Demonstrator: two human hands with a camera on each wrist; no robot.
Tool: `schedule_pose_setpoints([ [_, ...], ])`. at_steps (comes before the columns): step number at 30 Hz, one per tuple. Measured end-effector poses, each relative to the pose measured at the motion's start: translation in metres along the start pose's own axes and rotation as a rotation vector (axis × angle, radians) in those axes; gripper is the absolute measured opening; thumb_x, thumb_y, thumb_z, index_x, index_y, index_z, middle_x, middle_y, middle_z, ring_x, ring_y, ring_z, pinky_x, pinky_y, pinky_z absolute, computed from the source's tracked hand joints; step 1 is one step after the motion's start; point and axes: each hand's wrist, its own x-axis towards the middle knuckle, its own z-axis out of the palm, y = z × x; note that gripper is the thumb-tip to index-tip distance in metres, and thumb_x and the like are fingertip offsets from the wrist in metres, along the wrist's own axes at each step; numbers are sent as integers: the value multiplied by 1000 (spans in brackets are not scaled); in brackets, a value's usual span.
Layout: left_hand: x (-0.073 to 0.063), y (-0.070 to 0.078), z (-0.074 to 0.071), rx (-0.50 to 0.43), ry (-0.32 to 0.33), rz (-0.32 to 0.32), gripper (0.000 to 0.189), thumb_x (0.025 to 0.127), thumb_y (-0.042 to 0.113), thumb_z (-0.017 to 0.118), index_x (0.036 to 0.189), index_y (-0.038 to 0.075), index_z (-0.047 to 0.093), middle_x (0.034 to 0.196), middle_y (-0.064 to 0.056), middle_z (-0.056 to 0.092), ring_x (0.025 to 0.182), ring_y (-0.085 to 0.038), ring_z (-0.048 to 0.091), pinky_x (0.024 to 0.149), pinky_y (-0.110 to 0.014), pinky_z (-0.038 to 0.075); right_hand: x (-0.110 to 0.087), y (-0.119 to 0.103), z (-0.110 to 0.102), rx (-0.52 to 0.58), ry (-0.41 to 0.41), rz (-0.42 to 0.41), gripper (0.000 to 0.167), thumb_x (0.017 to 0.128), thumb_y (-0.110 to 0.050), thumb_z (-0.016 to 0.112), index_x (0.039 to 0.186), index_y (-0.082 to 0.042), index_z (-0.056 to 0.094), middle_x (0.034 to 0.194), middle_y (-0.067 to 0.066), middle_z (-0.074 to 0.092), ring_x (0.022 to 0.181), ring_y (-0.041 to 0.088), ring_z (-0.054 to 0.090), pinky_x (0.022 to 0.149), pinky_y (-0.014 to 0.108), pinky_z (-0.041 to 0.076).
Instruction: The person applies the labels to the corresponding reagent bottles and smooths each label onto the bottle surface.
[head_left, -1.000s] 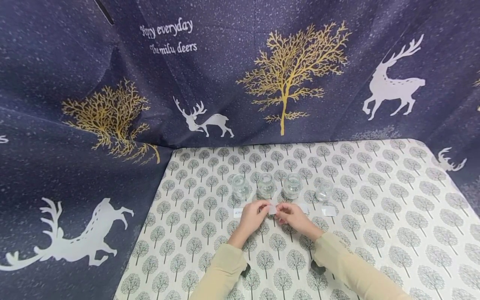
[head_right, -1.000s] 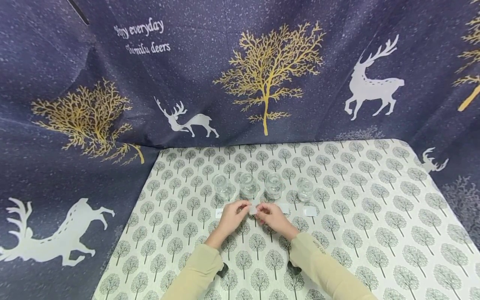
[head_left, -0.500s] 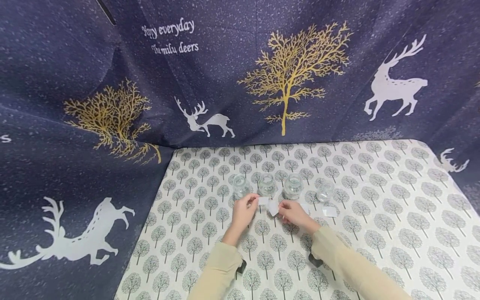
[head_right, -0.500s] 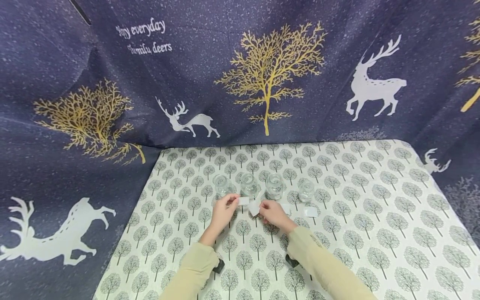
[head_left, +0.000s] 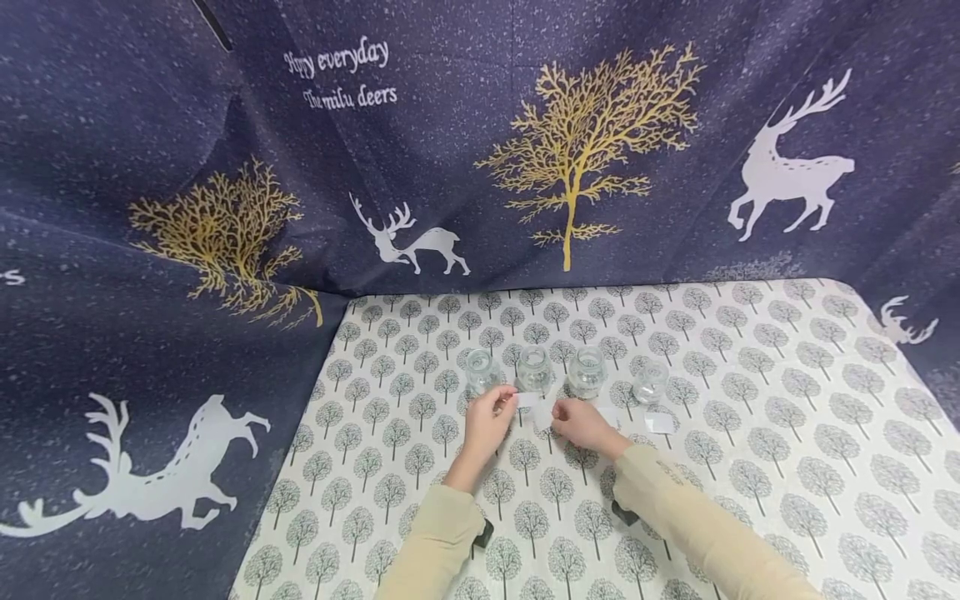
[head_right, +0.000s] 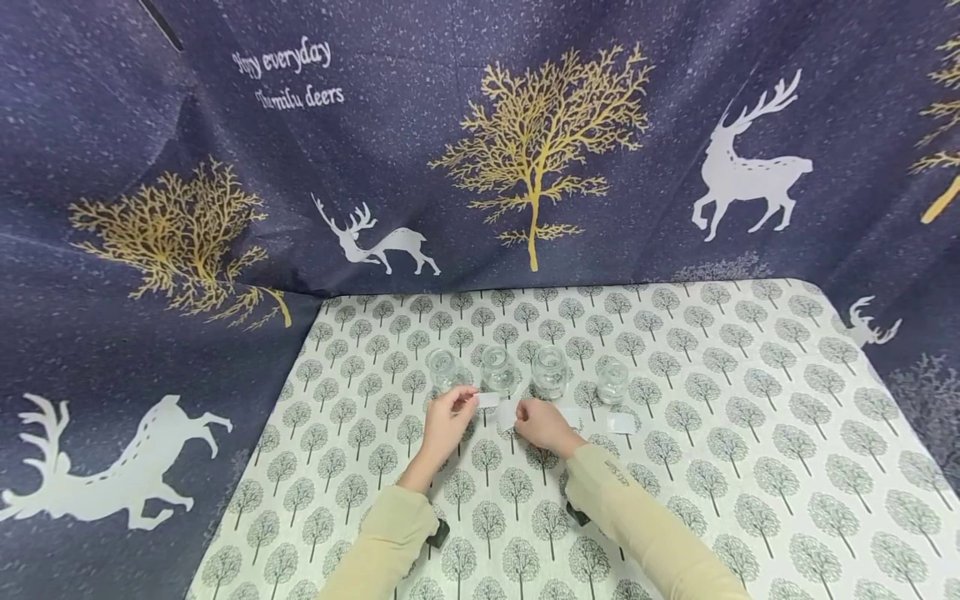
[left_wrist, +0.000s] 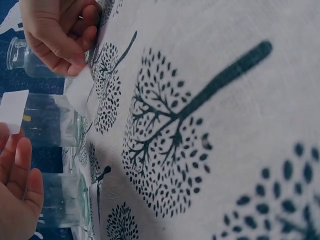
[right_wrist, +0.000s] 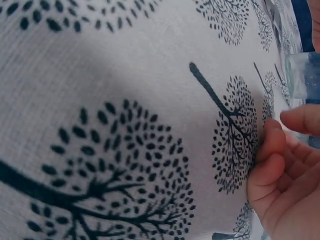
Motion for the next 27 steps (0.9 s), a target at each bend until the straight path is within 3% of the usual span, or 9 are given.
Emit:
schedule_pose_setpoints([
  [4,0,-1,1,0,7,4,16,83,17,60,94,6,64,79,-3,66,69,-11,58,64,-17,49,-1,2,0,29,44,29,10,79,-6,56,89,-5,54,74,5,52,54,12,50,45,20,45],
  [9,-1,-2,2,5,31,3,17,83,19,59,94,6,64,78,-2,65,69,-10,57,63,-18,49,-6,-1,-4,144,78,-13,6,82,-7,55,87,-4,55,68,10,56,52,15,53,46,22,46],
  [13,-4,-1,4,12,76,31,16,83,18,59,93,7,64,80,-1,65,70,-11,57,63,-17,49,-12,-11,-9,292,48,-63,16,83,-9,55,95,1,57,74,17,59,59,23,57,52,30,51],
  [17,-7,1,7,71,109,99,15,83,18,58,93,9,64,83,-1,66,73,-12,59,60,-14,48,-16,-21,-12,393,16,-83,30,85,-15,56,107,5,54,84,20,60,69,28,58,61,37,53],
  [22,-11,6,8,129,92,164,15,83,19,59,95,10,64,90,1,66,79,-11,59,70,-22,49,-24,-37,-20,456,-8,-93,38,87,-17,53,114,9,49,91,28,59,74,35,59,67,44,52],
  [27,-16,9,12,163,47,185,15,84,22,58,96,14,63,93,2,65,82,-11,59,76,-27,48,-19,-29,-14,481,-31,-98,39,88,-19,52,115,10,48,94,31,59,75,36,60,67,44,52],
])
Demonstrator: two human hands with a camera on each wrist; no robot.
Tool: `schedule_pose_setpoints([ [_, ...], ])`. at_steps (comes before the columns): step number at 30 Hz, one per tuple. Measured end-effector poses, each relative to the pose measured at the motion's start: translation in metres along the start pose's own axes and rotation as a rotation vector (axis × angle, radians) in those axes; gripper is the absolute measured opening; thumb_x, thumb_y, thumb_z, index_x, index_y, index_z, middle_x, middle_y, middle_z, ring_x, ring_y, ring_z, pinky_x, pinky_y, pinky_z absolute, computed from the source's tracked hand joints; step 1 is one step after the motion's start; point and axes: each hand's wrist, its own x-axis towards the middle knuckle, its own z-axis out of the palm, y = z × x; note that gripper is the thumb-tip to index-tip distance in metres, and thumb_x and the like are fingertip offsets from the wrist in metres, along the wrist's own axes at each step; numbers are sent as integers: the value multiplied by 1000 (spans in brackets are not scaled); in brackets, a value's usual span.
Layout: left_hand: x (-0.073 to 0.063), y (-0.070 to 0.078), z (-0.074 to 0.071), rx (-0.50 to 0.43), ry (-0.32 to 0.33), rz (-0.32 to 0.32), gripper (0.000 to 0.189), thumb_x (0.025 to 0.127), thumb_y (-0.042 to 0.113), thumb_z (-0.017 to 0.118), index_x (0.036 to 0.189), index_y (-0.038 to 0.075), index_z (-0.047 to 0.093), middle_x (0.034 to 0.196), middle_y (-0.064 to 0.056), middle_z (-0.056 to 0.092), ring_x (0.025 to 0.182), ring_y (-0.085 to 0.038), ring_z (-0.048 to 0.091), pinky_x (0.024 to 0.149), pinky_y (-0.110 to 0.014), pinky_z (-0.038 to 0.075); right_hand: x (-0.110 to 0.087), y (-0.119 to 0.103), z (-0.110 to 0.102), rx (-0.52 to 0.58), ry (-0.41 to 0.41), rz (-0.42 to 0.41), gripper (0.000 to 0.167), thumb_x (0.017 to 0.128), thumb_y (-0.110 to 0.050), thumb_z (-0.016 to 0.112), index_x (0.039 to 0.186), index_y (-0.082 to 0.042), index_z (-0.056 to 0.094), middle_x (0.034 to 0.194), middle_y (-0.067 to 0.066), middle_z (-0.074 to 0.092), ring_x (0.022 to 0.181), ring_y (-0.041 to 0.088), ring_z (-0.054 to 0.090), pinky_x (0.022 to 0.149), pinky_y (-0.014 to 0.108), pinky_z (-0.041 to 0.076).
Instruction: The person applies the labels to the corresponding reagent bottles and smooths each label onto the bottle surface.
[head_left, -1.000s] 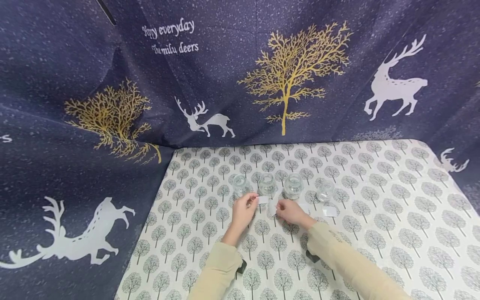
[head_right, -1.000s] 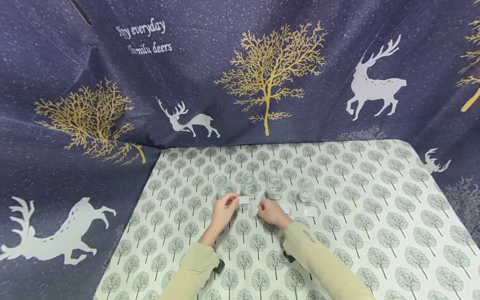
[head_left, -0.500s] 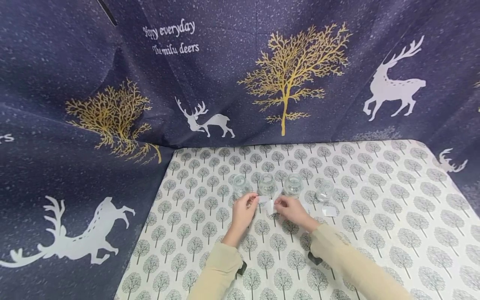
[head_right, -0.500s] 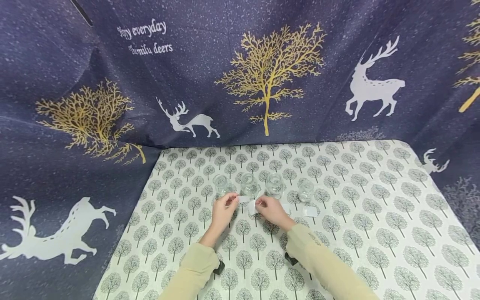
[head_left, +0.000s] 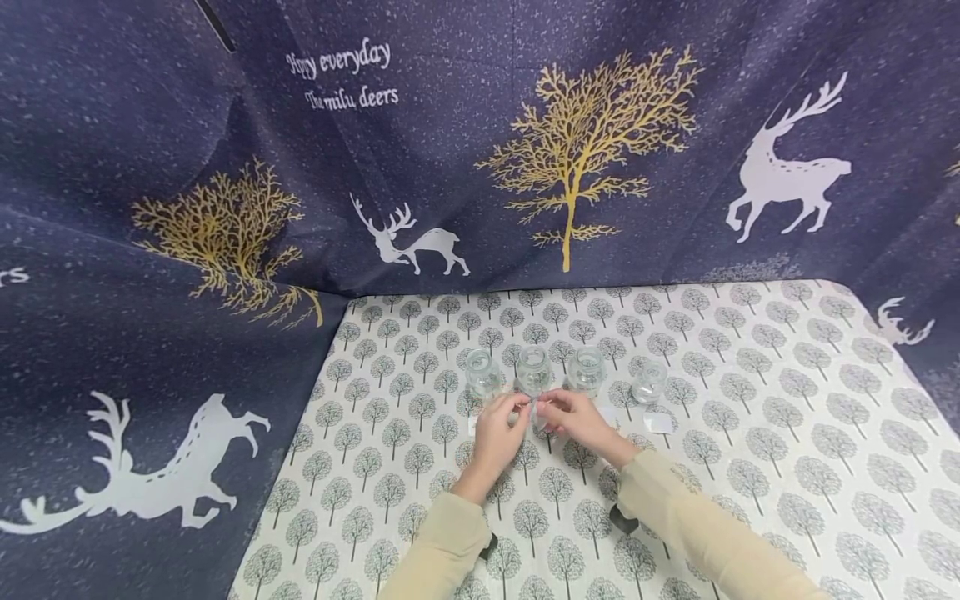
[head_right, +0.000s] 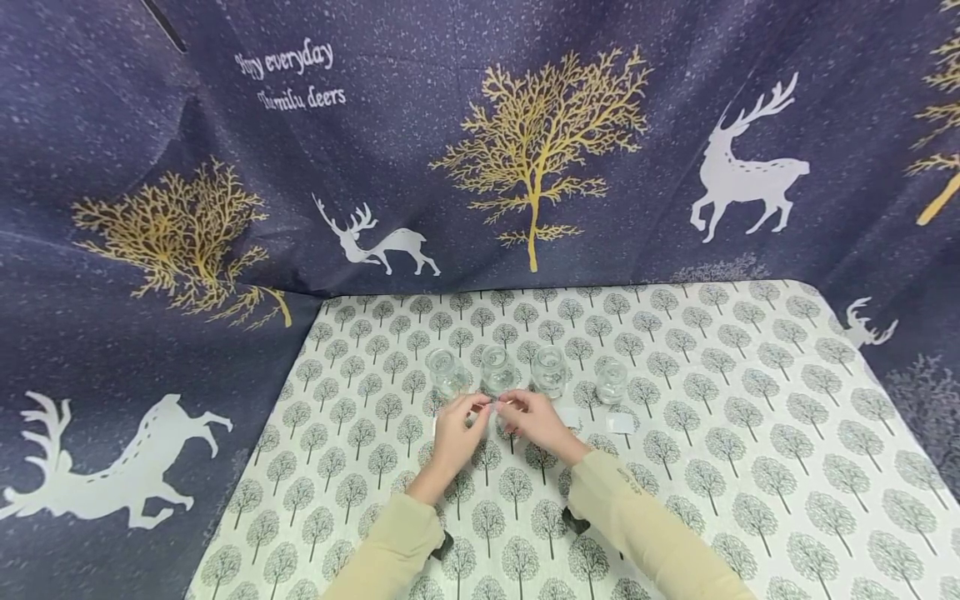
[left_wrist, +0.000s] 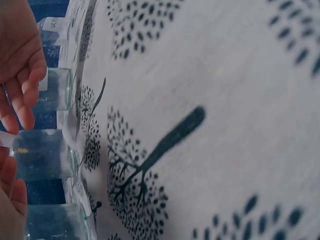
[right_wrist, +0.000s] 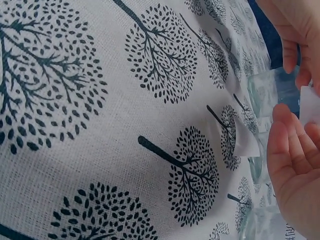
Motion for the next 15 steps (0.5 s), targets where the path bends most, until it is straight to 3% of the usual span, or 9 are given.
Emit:
schedule_pose_setpoints([
  [7,-3,2,6,33,-6,52,18,83,22,58,97,13,63,96,1,65,80,-11,59,72,-22,49,2,7,1,23,-1,-15,44,87,-22,54,116,10,47,92,25,62,76,35,61,66,37,54],
  [15,-4,3,8,50,-38,71,26,81,22,60,104,11,61,104,-1,62,84,-14,60,73,-23,51,3,9,1,40,3,-28,33,85,-8,51,112,10,49,78,12,63,66,21,61,58,33,53],
])
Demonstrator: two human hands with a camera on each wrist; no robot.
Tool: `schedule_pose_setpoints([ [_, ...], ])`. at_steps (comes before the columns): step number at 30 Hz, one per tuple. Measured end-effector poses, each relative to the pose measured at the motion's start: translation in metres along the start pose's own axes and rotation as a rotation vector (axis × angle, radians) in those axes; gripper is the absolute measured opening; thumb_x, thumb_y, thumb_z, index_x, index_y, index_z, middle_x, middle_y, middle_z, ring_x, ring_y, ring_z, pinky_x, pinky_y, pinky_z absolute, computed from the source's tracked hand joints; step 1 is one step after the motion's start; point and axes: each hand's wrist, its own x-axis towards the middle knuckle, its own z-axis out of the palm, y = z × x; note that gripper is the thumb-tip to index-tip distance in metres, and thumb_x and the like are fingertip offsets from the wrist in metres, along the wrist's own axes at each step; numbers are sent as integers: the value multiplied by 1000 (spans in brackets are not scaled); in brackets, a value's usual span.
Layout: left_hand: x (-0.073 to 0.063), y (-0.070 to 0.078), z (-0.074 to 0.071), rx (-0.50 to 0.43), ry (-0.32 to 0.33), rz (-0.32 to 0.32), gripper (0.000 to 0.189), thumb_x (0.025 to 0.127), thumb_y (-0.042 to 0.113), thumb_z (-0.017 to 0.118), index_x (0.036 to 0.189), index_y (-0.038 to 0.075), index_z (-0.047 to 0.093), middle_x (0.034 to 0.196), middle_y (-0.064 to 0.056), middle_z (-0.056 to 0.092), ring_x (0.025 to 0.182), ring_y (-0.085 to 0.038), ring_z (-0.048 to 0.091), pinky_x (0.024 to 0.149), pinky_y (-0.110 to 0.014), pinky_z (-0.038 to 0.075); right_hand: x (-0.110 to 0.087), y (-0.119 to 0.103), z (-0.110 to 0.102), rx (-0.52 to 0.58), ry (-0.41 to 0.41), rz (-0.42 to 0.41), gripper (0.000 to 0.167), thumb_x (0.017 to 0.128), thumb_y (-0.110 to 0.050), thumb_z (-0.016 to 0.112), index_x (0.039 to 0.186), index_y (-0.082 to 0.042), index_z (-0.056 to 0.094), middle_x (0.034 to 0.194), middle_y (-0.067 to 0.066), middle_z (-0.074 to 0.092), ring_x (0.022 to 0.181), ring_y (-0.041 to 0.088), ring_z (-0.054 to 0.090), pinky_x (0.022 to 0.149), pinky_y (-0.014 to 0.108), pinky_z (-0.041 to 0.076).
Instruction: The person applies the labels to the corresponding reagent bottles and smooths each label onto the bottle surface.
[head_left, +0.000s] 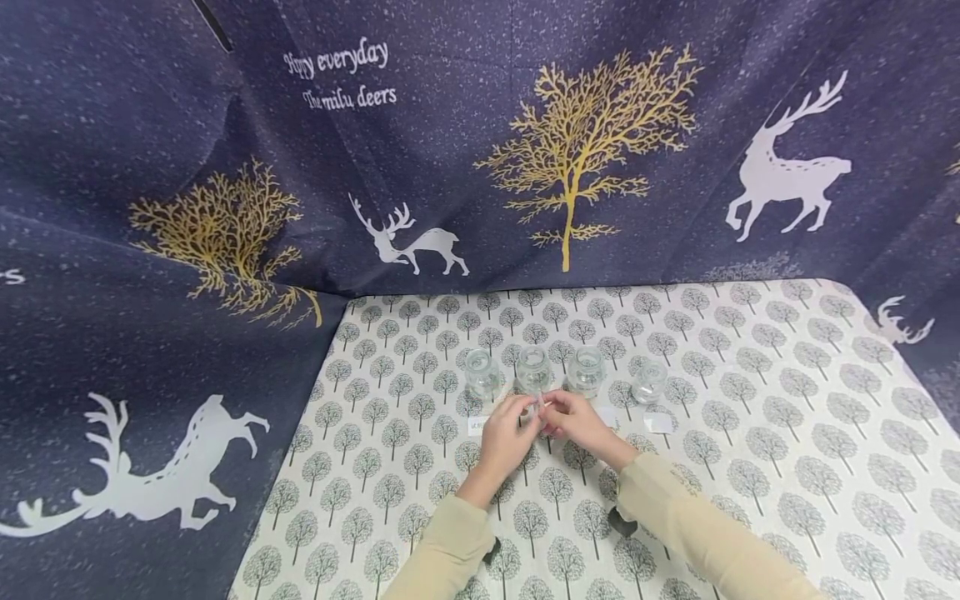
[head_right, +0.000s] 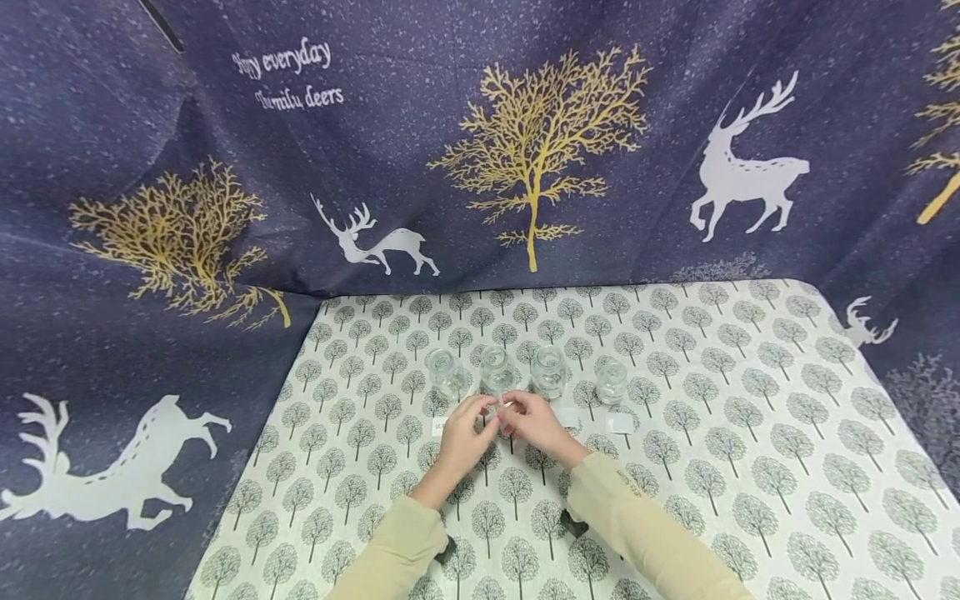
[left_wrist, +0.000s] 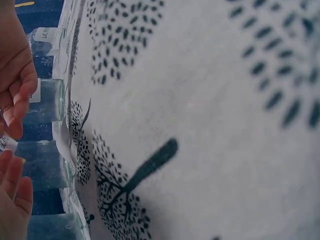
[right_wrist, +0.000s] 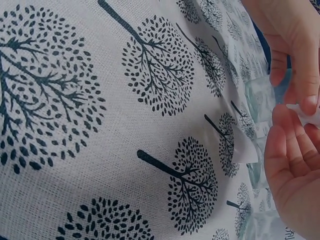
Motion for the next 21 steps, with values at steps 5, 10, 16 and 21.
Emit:
schedule_pose_setpoints([
  [5,-2,0,-1,36,-61,-7,37,77,28,65,110,13,58,113,-4,59,101,-19,57,86,-33,48,-1,1,0,6,-5,6,29,85,-3,47,109,12,48,77,13,61,64,15,60,61,34,54],
  [10,-2,0,-1,46,-162,-49,53,74,39,65,118,13,52,123,-4,52,110,-21,51,92,-41,43,-2,0,0,-8,12,13,25,85,0,45,108,10,50,82,25,59,64,12,58,61,30,54],
  [16,2,0,-4,26,-104,-23,43,80,32,61,116,10,54,122,-7,54,111,-22,50,93,-41,42,-3,-2,-2,-86,53,16,22,84,0,47,105,5,53,80,21,60,67,25,59,63,36,53],
  [21,8,0,-9,55,-51,55,25,81,23,60,103,11,61,107,-4,62,100,-18,56,88,-34,46,-4,0,-4,-171,30,-15,18,83,0,49,99,2,57,70,22,57,59,21,55,57,37,52],
])
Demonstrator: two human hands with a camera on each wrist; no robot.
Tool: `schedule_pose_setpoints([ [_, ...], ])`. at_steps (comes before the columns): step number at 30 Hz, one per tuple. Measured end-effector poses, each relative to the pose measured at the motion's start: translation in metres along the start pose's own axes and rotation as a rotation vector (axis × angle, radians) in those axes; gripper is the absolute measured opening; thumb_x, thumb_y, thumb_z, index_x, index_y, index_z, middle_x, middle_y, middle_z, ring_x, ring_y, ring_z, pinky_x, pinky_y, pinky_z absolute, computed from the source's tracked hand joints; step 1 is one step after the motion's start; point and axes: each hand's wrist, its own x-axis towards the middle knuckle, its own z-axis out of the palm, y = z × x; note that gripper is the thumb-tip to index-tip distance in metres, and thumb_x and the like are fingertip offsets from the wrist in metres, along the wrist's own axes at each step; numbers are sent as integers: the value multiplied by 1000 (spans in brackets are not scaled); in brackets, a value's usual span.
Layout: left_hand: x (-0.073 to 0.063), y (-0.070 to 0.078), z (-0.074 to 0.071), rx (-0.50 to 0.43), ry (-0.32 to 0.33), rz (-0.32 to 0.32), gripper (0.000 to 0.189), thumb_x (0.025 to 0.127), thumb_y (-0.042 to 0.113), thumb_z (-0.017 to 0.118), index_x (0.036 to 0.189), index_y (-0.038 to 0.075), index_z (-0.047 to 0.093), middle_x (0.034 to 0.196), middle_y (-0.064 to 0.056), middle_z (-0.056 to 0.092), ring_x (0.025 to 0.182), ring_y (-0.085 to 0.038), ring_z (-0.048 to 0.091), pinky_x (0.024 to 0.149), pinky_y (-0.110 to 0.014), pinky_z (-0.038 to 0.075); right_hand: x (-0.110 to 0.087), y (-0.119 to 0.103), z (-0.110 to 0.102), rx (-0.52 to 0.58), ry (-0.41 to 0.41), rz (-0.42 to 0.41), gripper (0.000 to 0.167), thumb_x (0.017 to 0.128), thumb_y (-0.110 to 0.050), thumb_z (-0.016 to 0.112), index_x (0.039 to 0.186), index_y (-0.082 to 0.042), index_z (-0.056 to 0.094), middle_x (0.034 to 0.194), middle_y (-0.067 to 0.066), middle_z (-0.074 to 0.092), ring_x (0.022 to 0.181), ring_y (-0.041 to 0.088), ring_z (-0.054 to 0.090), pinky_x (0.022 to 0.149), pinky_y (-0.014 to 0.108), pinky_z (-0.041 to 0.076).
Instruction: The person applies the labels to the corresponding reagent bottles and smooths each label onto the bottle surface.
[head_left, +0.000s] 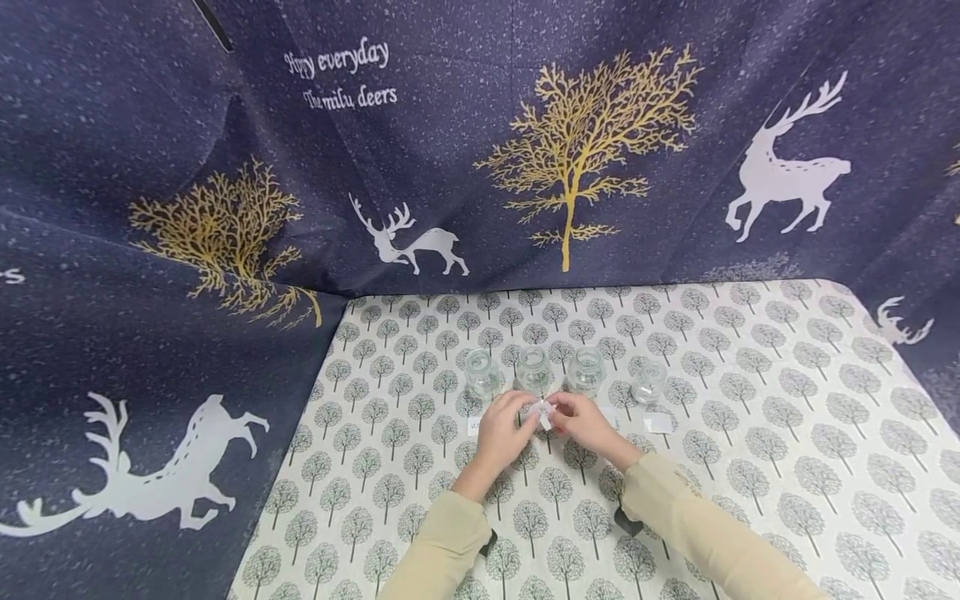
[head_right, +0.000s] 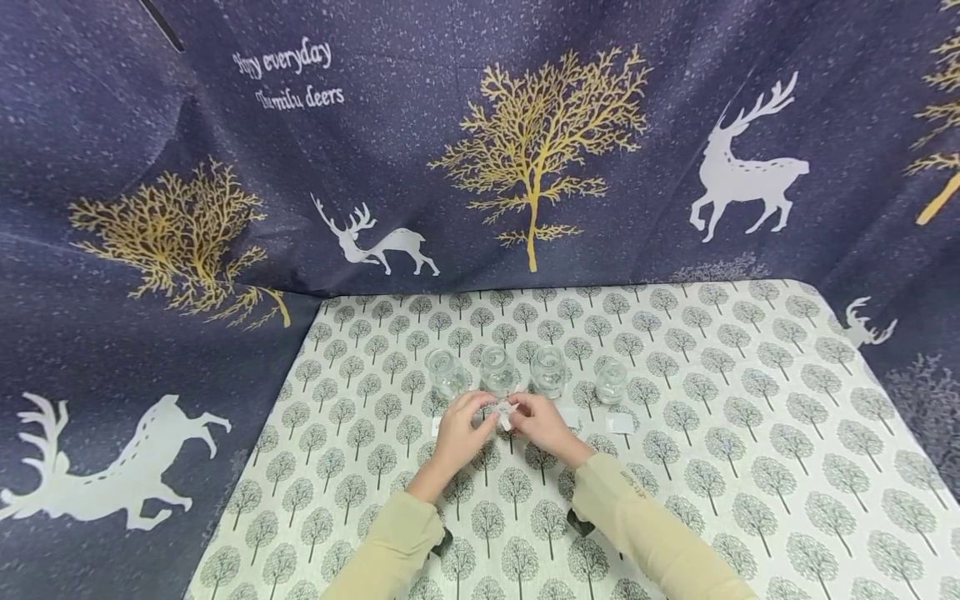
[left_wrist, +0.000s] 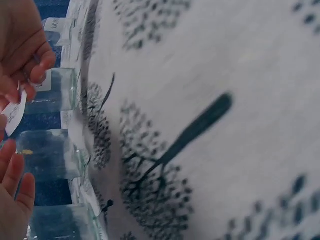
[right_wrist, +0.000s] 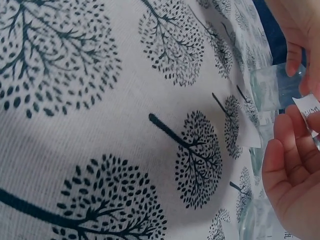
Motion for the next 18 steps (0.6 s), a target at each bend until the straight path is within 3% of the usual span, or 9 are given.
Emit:
schedule_pose_setpoints([
  [4,2,0,-3,25,-49,4,15,80,25,62,92,15,64,92,4,65,90,-12,58,84,-28,47,0,4,-1,-62,-27,-31,19,82,0,51,98,0,59,69,18,61,58,16,56,55,30,52],
  [9,1,-1,-3,14,-121,-57,8,80,23,61,85,17,63,82,7,63,80,-8,56,75,-22,47,-1,5,-1,-65,-31,-65,22,79,-1,53,101,-1,58,73,15,61,59,20,58,54,27,51],
  [14,-1,-7,1,-149,-121,-187,5,79,17,61,84,14,61,81,4,63,75,-7,55,69,-16,47,-2,7,-2,-5,14,-118,20,79,-3,56,98,0,55,72,12,56,55,15,54,48,27,49],
  [18,-2,-11,3,-311,-95,-287,6,78,12,62,84,11,61,78,1,63,72,-7,56,67,-15,49,2,7,0,29,70,-5,16,79,-1,55,95,1,54,80,15,57,59,16,53,50,30,50],
])
